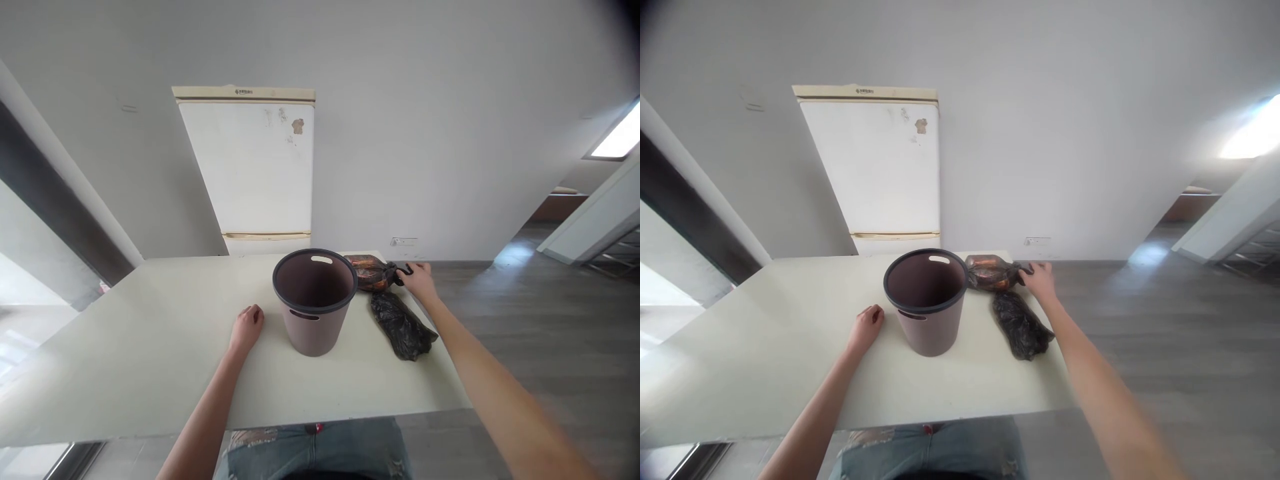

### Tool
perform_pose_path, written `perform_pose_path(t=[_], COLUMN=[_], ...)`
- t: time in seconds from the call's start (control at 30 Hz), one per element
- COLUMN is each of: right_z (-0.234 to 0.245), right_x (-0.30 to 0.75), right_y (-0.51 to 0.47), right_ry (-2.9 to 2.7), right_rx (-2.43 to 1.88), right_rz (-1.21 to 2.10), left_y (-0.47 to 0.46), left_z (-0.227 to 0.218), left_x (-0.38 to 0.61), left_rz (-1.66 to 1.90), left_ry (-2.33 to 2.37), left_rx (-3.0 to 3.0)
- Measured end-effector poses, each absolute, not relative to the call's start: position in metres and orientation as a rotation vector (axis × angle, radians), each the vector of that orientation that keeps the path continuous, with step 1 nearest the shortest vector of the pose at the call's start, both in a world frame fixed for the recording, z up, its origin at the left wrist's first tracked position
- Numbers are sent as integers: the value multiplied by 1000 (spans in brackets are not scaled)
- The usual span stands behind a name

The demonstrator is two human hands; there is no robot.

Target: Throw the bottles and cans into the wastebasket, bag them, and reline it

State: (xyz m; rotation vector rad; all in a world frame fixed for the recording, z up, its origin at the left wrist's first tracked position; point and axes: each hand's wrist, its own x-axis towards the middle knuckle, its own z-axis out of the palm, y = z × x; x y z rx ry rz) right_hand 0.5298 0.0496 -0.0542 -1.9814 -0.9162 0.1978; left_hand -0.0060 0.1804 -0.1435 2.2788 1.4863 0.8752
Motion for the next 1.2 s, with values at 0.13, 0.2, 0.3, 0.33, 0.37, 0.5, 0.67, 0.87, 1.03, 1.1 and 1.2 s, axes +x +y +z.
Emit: perform_pose_path(t=[0.13, 0.2, 0.3, 0.33, 0.37, 0.5, 0.67, 0.87, 1.03, 1.1, 1.2], right_z=[-80, -94, -107, -109, -111, -120, -134, -132, -133, -137, -144], right_x=[505, 493, 474, 469, 463, 450, 445, 424, 407, 405, 409], right_y=[0, -27, -65, -76, -85, -103, -92, -100, -116, -115, -107], right_ry=[-1097, -1081, -1345, -1463, -1558, -1648, -1630, -1368, -989, -932, -893], right_rx=[-1988, -2037, -2048, -2021, -1999, -2072, -2036, -1841, -1703, -1686, -1678], right_rz=[-263, -336, -78, -6, 31, -32, 24, 220, 315, 346, 438], left_y=[181, 181, 180, 180, 180, 180, 180, 180, 179, 179, 178], left_z=[-144, -143, -141, -141, -141, -141, -141, -141, -141, -140, -137], left_x=[-6, -6, -5, -6, -6, -6, -7, -7, -7, -6, -6], left_rz=[882, 891, 901, 901, 898, 885, 874, 880, 900, 910, 928], left_ry=[1490, 1492, 1495, 1497, 1498, 1494, 1494, 1497, 1483, 1476, 1470], left_rx=[2281, 2284, 2286, 2285, 2283, 2272, 2259, 2251, 2243, 2238, 2226])
